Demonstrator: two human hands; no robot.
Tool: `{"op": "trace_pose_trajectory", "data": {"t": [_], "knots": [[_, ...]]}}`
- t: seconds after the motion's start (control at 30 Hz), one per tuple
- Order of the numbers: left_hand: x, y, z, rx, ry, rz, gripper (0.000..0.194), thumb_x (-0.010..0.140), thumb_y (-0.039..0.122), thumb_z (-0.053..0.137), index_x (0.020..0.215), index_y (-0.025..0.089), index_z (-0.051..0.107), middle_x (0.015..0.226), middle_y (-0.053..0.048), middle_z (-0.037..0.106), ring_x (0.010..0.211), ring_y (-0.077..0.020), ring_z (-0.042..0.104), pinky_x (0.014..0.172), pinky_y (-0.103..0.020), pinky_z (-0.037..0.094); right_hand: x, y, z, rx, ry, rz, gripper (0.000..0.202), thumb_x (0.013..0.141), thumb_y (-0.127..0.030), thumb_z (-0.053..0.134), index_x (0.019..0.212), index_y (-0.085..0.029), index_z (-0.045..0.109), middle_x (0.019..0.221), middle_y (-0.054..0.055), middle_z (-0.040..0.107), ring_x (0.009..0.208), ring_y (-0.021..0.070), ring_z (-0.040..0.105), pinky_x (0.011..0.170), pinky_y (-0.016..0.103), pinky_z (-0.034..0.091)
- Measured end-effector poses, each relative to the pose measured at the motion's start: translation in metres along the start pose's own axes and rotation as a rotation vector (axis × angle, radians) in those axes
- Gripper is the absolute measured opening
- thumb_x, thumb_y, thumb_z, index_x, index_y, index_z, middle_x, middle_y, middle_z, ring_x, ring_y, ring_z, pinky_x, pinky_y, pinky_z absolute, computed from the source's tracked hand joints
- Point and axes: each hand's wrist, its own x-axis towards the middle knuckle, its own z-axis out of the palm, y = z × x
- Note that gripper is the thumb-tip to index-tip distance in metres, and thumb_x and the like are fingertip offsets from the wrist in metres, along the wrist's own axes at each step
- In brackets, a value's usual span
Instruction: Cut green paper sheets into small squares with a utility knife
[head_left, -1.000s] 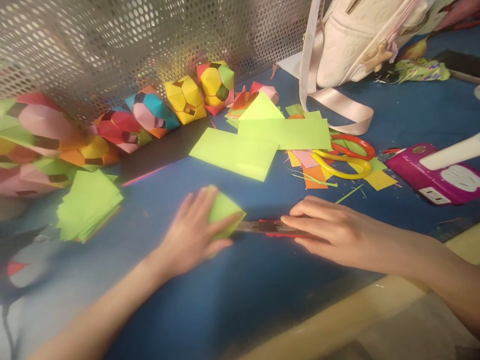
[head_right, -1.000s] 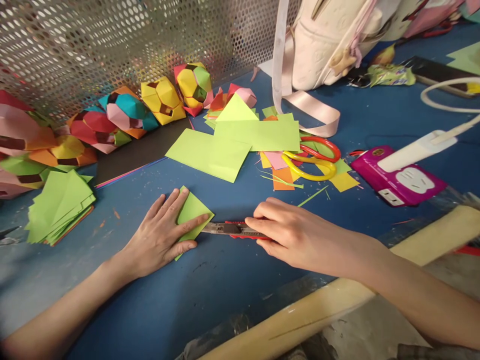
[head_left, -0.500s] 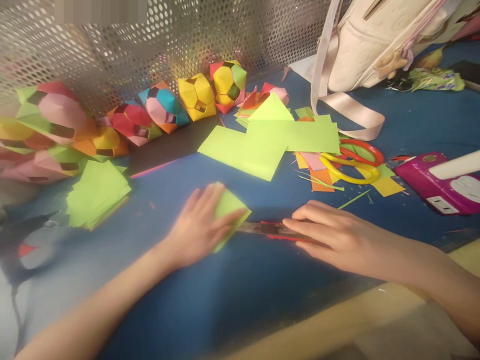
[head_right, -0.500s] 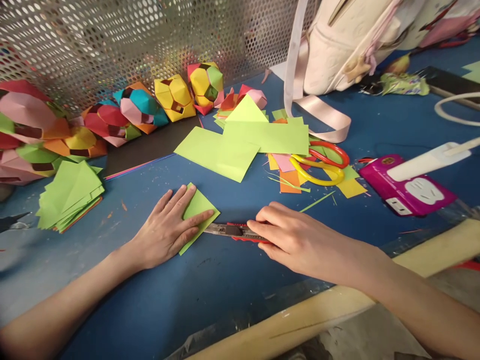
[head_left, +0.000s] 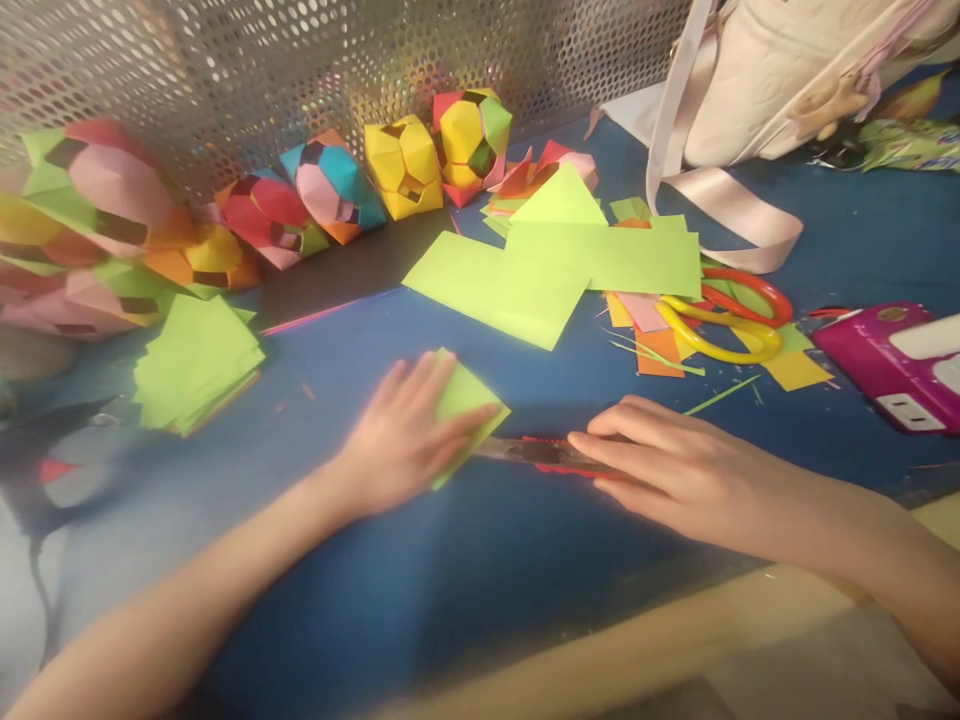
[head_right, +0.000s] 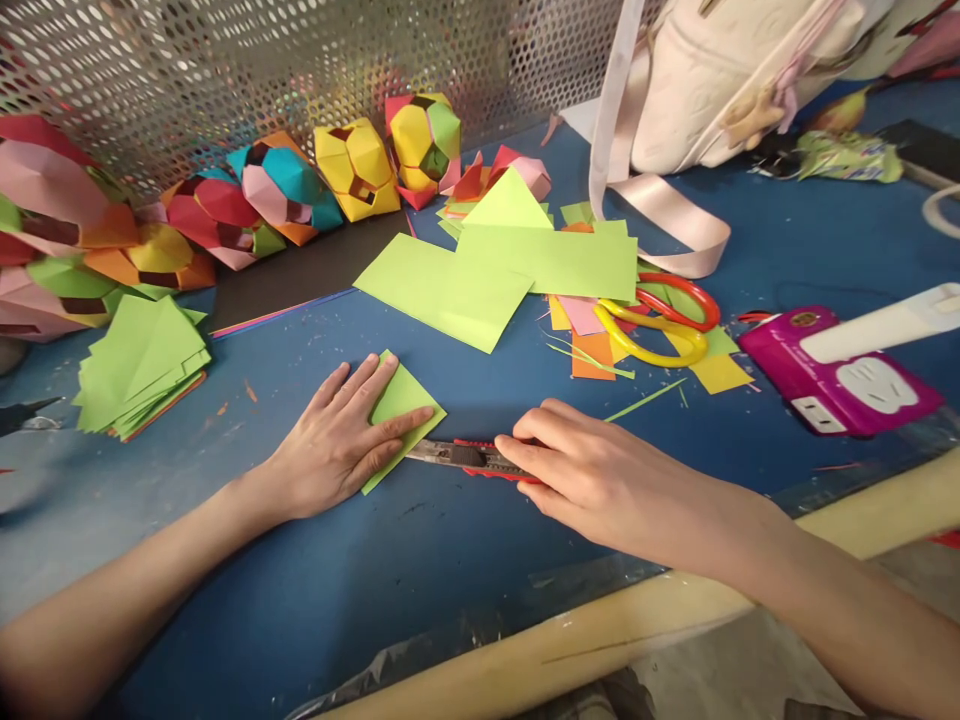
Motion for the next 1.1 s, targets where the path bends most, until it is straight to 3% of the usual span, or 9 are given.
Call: {"op": "trace_pose_trajectory", "data": {"t": [0.13, 0.33, 0.5, 0.9, 1.1], "knots": [[-0.0004, -0.0011, 0.0017, -0.008, 0.002, 0.010, 0.044, 0.097, 0.029, 0.043, 0.140, 0.039, 0.045, 0.161, -0.010, 0.010, 0.143, -0.0400, 0.020, 0.111, -0.061, 0.022, 0.0008, -0.0006, 0.0011, -0.048, 0.006, -0.065, 0.025, 0.091, -0.006, 0.047, 0.087, -0.018, 0.068, 0.101, 0.010, 0.067, 0.095, 0.0231, 0.059, 0.079, 0.039, 0.054], [-0.0003, -0.0023, 0.0031, -0.025, 0.004, 0.005, 0.043, 0.097, 0.030, 0.042, 0.139, 0.039, 0.046, 0.161, -0.011, 0.010, 0.142, -0.0424, 0.021, 0.110, -0.063, 0.022, 0.0028, -0.0029, 0.0006, 0.002, -0.020, -0.013, 0.022, 0.094, -0.013, 0.045, 0.094, -0.016, 0.068, 0.096, 0.011, 0.066, 0.092, 0.0216, 0.060, 0.075, 0.035, 0.055], [-0.0001, -0.0018, 0.0029, -0.044, 0.006, 0.005, 0.043, 0.096, 0.030, 0.043, 0.139, 0.039, 0.047, 0.161, -0.009, 0.010, 0.143, -0.0416, 0.020, 0.111, -0.062, 0.021, 0.0058, -0.0046, 0.0003, -0.018, -0.011, -0.052, 0.027, 0.094, -0.010, 0.042, 0.090, -0.015, 0.068, 0.097, 0.012, 0.067, 0.090, 0.0225, 0.060, 0.074, 0.036, 0.055], [0.0017, -0.0009, 0.0021, -0.063, 0.000, -0.015, 0.043, 0.095, 0.030, 0.047, 0.137, 0.040, 0.049, 0.160, -0.006, 0.016, 0.143, -0.0405, 0.021, 0.111, -0.062, 0.021, 0.0080, -0.0060, 0.0015, 0.085, -0.077, -0.008, 0.024, 0.093, -0.012, 0.045, 0.101, -0.018, 0.067, 0.097, 0.010, 0.065, 0.092, 0.0210, 0.060, 0.077, 0.033, 0.054], [0.0017, -0.0008, 0.0018, -0.050, 0.004, 0.006, 0.043, 0.095, 0.030, 0.045, 0.137, 0.038, 0.049, 0.160, -0.010, 0.018, 0.142, -0.0421, 0.023, 0.110, -0.063, 0.024, 0.0093, -0.0073, 0.0059, 0.120, -0.067, 0.001, 0.025, 0.094, -0.013, 0.044, 0.112, -0.012, 0.063, 0.097, 0.012, 0.063, 0.090, 0.0213, 0.059, 0.074, 0.033, 0.054]]}}
